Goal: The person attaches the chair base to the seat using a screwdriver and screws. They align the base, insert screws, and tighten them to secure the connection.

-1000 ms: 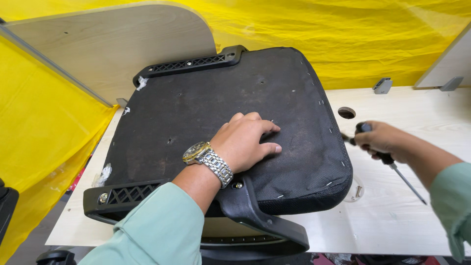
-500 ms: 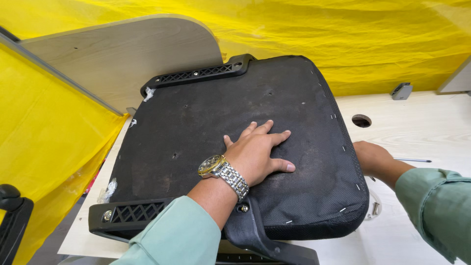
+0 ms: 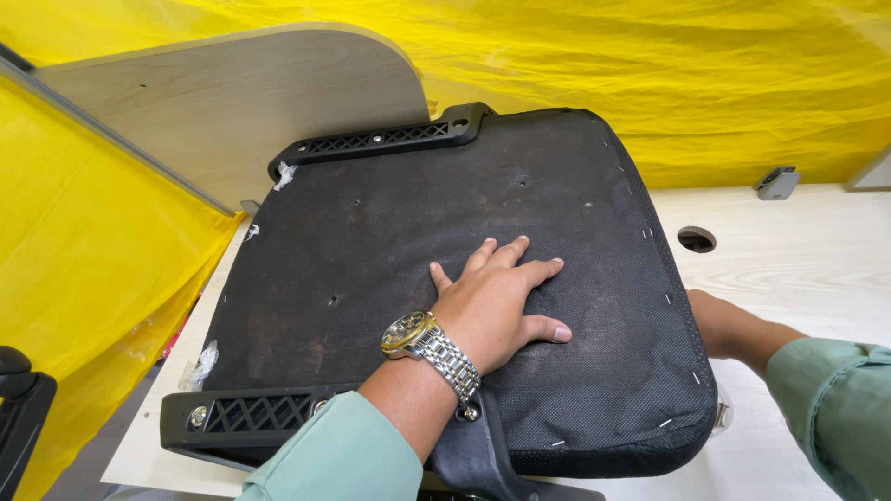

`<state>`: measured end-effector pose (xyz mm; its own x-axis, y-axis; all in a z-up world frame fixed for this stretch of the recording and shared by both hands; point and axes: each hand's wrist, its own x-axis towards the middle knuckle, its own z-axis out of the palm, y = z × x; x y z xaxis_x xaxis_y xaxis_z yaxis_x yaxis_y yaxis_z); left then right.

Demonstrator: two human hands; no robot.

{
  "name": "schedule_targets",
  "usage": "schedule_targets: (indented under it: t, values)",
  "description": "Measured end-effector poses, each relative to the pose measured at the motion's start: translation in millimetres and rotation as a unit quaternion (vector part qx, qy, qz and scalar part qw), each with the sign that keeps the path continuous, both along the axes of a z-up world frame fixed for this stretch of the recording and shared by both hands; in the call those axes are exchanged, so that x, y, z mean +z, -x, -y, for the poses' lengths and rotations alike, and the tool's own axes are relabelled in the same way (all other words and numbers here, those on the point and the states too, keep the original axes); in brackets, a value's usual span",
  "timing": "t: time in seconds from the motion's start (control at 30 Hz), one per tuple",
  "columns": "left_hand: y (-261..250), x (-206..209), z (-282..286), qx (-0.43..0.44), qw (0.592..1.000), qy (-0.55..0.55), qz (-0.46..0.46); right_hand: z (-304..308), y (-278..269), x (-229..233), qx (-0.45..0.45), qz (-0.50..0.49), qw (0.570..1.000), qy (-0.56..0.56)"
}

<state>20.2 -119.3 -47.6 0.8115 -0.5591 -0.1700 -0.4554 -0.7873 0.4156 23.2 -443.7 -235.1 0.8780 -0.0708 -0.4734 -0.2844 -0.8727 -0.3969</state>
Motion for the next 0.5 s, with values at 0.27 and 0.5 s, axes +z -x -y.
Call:
schedule_targets:
  t: [0.27,0.5]
  values:
    - [2,-7,-1,0.002,1.0,0.012,0.014,14,21,-9,0.089,0.102,0.99,-0.038]
    - [2,-6,-2,-0.003,0.999,0.016,0.029,28,36,-30,0.034,0.135,0.989,-0.044]
